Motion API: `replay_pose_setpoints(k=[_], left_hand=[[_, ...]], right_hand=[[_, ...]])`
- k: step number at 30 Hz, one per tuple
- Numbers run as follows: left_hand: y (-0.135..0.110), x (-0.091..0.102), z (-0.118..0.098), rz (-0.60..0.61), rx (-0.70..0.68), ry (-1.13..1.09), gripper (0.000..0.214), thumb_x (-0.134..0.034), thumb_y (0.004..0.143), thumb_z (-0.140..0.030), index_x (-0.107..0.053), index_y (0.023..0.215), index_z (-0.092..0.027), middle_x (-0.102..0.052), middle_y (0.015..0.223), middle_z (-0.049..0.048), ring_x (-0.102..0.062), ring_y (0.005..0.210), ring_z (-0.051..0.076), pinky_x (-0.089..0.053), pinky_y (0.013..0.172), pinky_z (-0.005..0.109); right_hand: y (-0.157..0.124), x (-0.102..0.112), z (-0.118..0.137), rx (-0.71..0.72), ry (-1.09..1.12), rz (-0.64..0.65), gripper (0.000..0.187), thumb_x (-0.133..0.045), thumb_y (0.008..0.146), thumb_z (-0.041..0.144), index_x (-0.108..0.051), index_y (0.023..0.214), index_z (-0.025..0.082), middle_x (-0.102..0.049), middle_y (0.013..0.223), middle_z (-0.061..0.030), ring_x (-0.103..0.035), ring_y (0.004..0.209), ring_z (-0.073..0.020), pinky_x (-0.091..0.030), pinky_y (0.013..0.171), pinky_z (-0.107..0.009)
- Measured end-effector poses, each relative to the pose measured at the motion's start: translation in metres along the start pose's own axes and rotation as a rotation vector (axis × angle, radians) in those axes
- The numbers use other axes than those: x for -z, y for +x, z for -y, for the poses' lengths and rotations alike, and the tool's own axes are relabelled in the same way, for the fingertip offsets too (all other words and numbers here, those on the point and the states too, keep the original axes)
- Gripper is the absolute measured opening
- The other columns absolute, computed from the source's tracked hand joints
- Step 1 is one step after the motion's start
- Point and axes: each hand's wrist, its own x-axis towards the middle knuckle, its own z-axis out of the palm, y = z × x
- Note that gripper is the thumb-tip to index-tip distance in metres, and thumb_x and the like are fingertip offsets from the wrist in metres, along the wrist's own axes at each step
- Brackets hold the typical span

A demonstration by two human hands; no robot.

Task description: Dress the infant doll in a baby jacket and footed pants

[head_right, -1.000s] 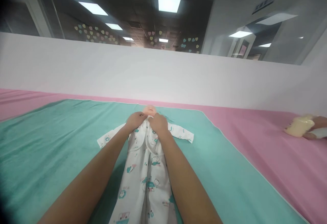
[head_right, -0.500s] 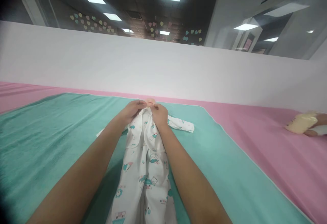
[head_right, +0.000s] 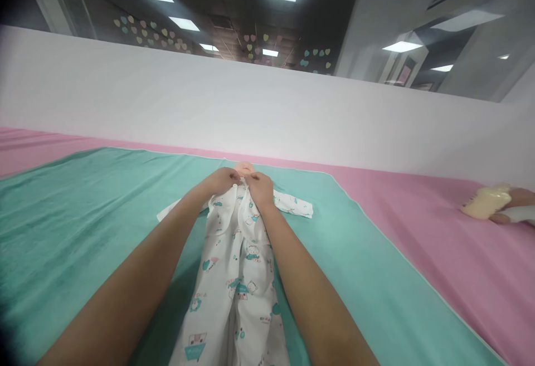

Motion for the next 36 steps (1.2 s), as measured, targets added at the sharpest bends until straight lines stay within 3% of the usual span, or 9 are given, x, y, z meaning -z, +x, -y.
replay_pose_setpoints(k=[5,9,14,21,26,32,36], left_hand=[[0.001,-0.003,0.003,-0.05,0.004,-0.077,0.014,-0.056,0.07,-0.027,-0.062,0.064,-0.016,-0.058,0.061,0.0013,-0.047,0.054,0.012,-0.033,0.052,0.025],[-0.002,-0.002,-0.001,-0.086,-0.04,-0.15,0.018,-0.054,0.07,-0.025,-0.056,0.054,-0.017,-0.045,0.05,-0.0025,-0.04,0.051,0.011,-0.03,0.051,0.025],[-0.002,-0.006,-0.003,-0.124,-0.072,-0.154,0.012,-0.055,0.068,-0.023,-0.057,0.057,-0.018,-0.055,0.059,-0.0001,-0.049,0.063,0.014,-0.034,0.057,0.024],[0.003,-0.016,0.003,-0.201,-0.088,-0.135,0.005,-0.06,0.069,-0.022,-0.056,0.066,-0.019,-0.061,0.069,-0.0002,-0.052,0.063,0.013,-0.037,0.058,0.024],[0.002,-0.014,0.004,-0.171,-0.117,-0.188,0.017,-0.059,0.07,-0.021,-0.062,0.086,-0.02,-0.063,0.073,-0.0007,-0.056,0.068,0.014,-0.039,0.064,0.024],[0.004,-0.015,0.006,-0.174,-0.125,-0.154,0.007,-0.059,0.071,-0.024,-0.061,0.076,-0.019,-0.065,0.076,0.0012,-0.058,0.071,0.015,-0.039,0.064,0.025],[0.006,-0.016,0.01,-0.186,-0.126,-0.136,0.007,-0.061,0.07,-0.026,-0.06,0.073,-0.019,-0.066,0.076,0.0016,-0.058,0.072,0.016,-0.039,0.065,0.026]], right_hand=[[0.001,0.001,-0.002,-0.024,0.006,-0.007,0.021,-0.053,0.069,0.036,-0.065,0.064,0.019,-0.065,0.07,0.0003,-0.056,0.071,-0.016,-0.039,0.065,-0.026],[0.003,0.001,-0.004,-0.023,0.025,0.005,0.022,-0.054,0.07,0.037,-0.067,0.066,0.02,-0.066,0.071,0.0001,-0.057,0.072,-0.0164,-0.04,0.066,-0.026],[0.002,0.001,-0.007,-0.005,0.075,0.008,0.023,-0.056,0.069,0.039,-0.069,0.071,0.019,-0.067,0.076,-0.0006,-0.058,0.075,-0.0167,-0.042,0.069,-0.026],[0.001,-0.001,-0.013,-0.092,0.265,0.005,0.035,-0.053,0.072,0.05,-0.063,0.064,0.018,-0.056,0.058,0.0017,-0.048,0.056,-0.0128,-0.037,0.053,-0.025],[0.002,-0.001,-0.016,-0.09,0.312,0.075,0.027,-0.061,0.065,0.042,-0.069,0.075,0.018,-0.067,0.075,-0.0012,-0.057,0.069,-0.0152,-0.043,0.065,-0.026],[0.002,0.0,-0.019,-0.11,0.323,0.094,0.028,-0.063,0.063,0.038,-0.067,0.083,0.018,-0.069,0.079,-0.0029,-0.06,0.068,-0.0158,-0.045,0.064,-0.027],[0.0,0.007,-0.017,-0.045,0.279,0.184,0.029,-0.064,0.064,0.037,-0.068,0.085,0.018,-0.07,0.085,-0.0035,-0.062,0.077,-0.0165,-0.045,0.07,-0.027]])
